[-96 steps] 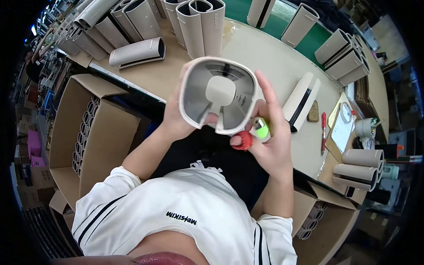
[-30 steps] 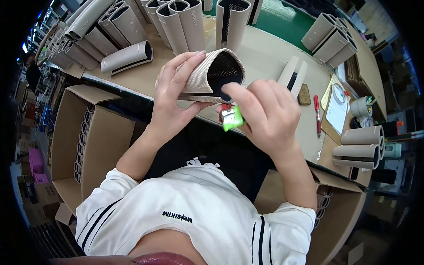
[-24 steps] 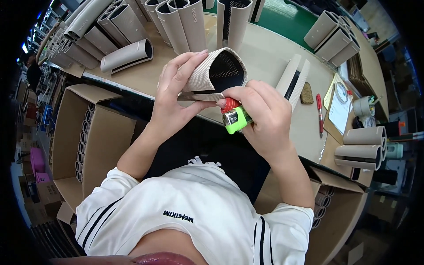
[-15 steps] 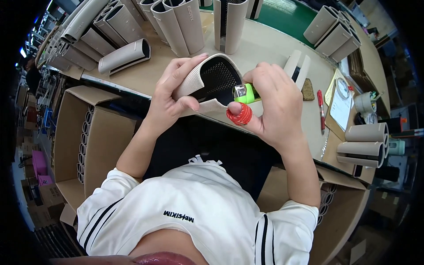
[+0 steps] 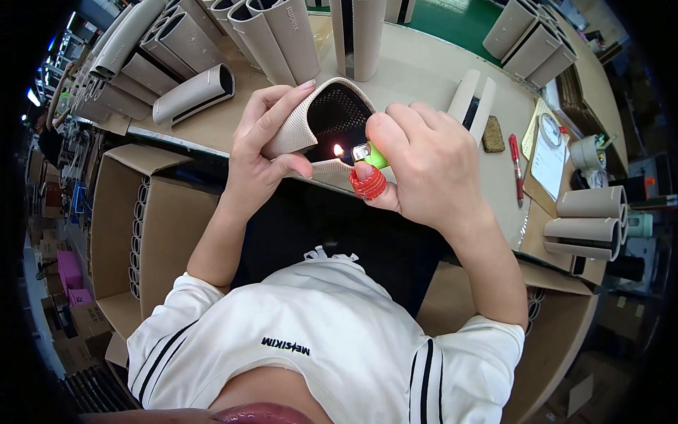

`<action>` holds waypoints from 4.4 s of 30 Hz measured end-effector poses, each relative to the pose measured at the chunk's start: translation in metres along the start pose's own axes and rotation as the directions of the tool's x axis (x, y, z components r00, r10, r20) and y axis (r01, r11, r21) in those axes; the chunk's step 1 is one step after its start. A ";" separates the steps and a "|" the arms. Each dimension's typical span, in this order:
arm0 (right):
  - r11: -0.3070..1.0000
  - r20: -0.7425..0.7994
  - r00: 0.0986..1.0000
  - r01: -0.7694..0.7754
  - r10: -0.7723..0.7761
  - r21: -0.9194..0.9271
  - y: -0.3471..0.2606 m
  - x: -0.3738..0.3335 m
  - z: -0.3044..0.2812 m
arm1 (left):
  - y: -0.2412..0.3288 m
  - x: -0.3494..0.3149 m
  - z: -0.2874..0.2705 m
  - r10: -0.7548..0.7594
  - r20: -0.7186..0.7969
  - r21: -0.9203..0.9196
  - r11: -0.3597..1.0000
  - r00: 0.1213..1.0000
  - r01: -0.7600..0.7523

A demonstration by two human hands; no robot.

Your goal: Seal the mesh fabric edges inside cylindrical parts using a lighter and sort them into a box.

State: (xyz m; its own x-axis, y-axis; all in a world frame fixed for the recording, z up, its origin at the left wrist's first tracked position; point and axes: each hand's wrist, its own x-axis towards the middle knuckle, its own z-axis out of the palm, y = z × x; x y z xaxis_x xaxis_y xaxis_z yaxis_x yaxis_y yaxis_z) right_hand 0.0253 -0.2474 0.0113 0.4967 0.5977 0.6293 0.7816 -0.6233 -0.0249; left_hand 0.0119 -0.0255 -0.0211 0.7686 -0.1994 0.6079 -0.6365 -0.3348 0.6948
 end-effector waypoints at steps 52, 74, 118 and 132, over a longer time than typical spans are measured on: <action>-0.005 0.434 0.624 -0.568 0.650 0.823 -0.028 -0.026 0.028 | -0.020 -0.016 0.007 -0.470 0.348 -0.932 -0.268 0.811 0.244; 0.993 0.057 0.998 0.030 -0.037 0.113 0.003 0.016 0.010 | 0.011 -0.025 -0.028 0.037 0.148 0.167 0.984 0.988 -0.062; 0.606 -0.361 0.503 -0.503 0.785 0.617 0.038 0.027 0.018 | -0.082 0.080 0.062 -0.193 -0.169 -0.207 0.966 0.966 0.157; 0.661 0.142 0.860 -0.473 0.490 0.582 0.002 0.008 0.011 | -0.030 0.003 0.002 -0.028 0.152 -0.343 0.936 0.988 0.080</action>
State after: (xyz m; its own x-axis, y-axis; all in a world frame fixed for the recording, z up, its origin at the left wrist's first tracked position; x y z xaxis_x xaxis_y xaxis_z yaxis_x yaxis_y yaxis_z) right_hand 0.0346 -0.2385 0.0076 0.8639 0.2804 0.4185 0.5015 -0.4012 -0.7665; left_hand 0.0339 -0.0178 -0.0408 0.7873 -0.3276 0.5224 -0.5567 -0.0132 0.8306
